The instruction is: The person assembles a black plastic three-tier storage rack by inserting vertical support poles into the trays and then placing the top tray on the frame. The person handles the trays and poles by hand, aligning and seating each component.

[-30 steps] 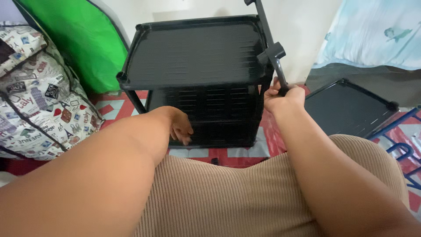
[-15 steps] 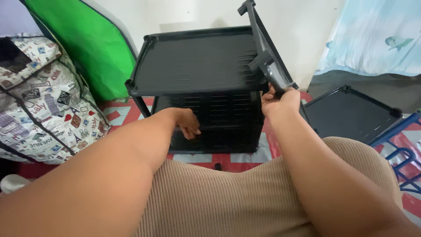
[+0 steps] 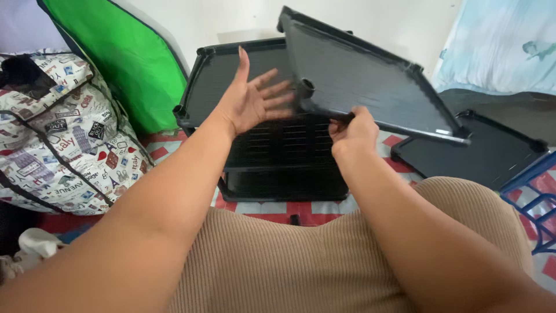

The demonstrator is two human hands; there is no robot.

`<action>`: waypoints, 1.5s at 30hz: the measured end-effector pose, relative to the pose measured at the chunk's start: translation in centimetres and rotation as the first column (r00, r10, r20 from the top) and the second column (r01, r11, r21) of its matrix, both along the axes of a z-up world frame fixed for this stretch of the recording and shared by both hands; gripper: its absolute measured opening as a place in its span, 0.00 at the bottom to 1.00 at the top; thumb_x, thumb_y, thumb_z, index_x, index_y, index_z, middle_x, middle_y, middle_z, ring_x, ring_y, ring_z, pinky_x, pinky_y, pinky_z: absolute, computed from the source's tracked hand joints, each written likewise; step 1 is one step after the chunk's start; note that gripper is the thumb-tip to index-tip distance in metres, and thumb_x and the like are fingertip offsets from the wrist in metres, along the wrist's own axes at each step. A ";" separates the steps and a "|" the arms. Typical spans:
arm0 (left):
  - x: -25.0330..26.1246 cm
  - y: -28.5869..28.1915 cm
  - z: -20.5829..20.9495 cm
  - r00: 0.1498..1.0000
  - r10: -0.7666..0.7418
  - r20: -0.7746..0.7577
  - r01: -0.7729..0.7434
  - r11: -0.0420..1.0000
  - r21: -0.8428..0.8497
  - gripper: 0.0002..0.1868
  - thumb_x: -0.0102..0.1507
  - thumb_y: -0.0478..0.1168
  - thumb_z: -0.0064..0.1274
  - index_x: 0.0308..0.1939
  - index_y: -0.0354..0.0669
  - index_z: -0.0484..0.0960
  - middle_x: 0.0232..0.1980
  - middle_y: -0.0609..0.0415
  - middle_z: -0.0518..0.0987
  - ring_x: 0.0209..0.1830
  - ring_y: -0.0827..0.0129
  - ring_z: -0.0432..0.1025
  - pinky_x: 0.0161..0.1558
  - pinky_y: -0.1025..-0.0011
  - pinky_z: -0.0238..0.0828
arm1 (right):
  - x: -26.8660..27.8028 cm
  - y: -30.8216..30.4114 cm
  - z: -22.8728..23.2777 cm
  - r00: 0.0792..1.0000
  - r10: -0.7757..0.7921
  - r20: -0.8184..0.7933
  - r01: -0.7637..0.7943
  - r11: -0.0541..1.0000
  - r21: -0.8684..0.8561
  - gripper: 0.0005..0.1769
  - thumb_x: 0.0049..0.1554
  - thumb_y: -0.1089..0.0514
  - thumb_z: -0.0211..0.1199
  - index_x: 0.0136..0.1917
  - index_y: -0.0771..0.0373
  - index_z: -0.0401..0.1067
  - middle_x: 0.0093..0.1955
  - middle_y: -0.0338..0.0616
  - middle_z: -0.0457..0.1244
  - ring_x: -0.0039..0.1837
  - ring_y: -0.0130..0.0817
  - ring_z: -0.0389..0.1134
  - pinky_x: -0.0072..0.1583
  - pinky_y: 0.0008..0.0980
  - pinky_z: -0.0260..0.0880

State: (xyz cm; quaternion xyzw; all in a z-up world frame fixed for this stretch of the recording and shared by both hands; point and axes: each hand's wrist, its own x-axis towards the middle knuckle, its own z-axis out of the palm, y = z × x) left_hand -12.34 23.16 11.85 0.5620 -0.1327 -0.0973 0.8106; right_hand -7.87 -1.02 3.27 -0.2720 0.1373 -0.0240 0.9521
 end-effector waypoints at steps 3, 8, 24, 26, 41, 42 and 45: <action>0.5 -0.5 0.0 0.991 0.135 0.000 -0.135 0.989 -0.064 0.59 0.54 0.76 0.49 0.77 0.40 0.54 0.70 0.36 0.70 0.70 0.43 0.69 0.66 0.44 0.70 | -0.6 1.2 -0.2 1.000 0.012 -0.017 -0.014 0.997 -0.081 0.09 0.59 0.58 0.55 0.50 0.66 0.65 0.40 0.52 0.65 0.36 0.42 0.67 0.33 0.36 0.61; 1.5 -0.5 -1.2 0.951 0.296 -0.093 -0.291 0.954 0.065 0.44 0.58 0.56 0.61 0.71 0.33 0.66 0.62 0.36 0.76 0.61 0.46 0.74 0.58 0.51 0.75 | -2.3 3.0 -0.2 0.999 0.037 -0.015 -0.040 0.953 -0.299 0.13 0.60 0.56 0.57 0.51 0.69 0.68 0.41 0.52 0.66 0.34 0.39 0.68 0.34 0.34 0.67; 5.5 12.7 -8.3 0.703 0.710 -0.036 -0.701 0.701 0.130 0.32 0.54 0.34 0.61 0.64 0.34 0.74 0.54 0.43 0.81 0.49 0.58 0.78 0.51 0.59 0.77 | 1.9 -2.4 0.3 0.982 -0.191 0.009 0.191 0.978 -0.084 0.24 0.54 0.49 0.62 0.60 0.64 0.70 0.54 0.49 0.67 0.53 0.45 0.72 0.49 0.51 0.78; 4.6 13.9 -8.2 0.667 0.737 -0.114 -0.732 0.676 0.088 0.26 0.56 0.35 0.63 0.57 0.29 0.77 0.49 0.42 0.81 0.45 0.54 0.77 0.48 0.56 0.78 | 2.8 -3.8 0.2 0.961 -0.266 -0.082 0.250 0.954 -0.168 0.22 0.55 0.52 0.60 0.60 0.63 0.65 0.54 0.52 0.66 0.54 0.46 0.73 0.49 0.51 0.76; 4.0 17.4 -9.7 0.621 0.748 -0.234 -0.730 0.660 0.175 0.22 0.61 0.42 0.59 0.54 0.32 0.77 0.55 0.46 0.78 0.52 0.56 0.76 0.54 0.56 0.75 | 5.3 -6.9 -0.7 0.920 -0.368 -0.135 0.362 0.930 -0.062 0.23 0.55 0.55 0.50 0.59 0.65 0.74 0.58 0.42 0.70 0.56 0.39 0.72 0.57 0.40 0.73; 3.9 17.2 -9.6 0.611 0.758 -0.228 -0.731 0.651 0.205 0.24 0.62 0.43 0.60 0.56 0.31 0.75 0.58 0.45 0.77 0.55 0.55 0.75 0.56 0.55 0.73 | 5.5 -6.8 -1.0 0.930 -0.355 -0.101 0.355 0.935 -0.017 0.23 0.55 0.56 0.48 0.60 0.65 0.74 0.59 0.43 0.70 0.57 0.40 0.73 0.57 0.40 0.74; 3.3 16.5 -9.6 0.557 0.778 -0.291 -0.758 0.619 0.205 0.29 0.58 0.43 0.58 0.60 0.30 0.78 0.63 0.38 0.78 0.59 0.49 0.74 0.57 0.51 0.72 | 5.8 -6.8 -1.8 0.942 -0.333 -0.042 0.335 0.941 0.053 0.25 0.56 0.59 0.42 0.60 0.65 0.74 0.60 0.45 0.70 0.57 0.41 0.74 0.59 0.41 0.76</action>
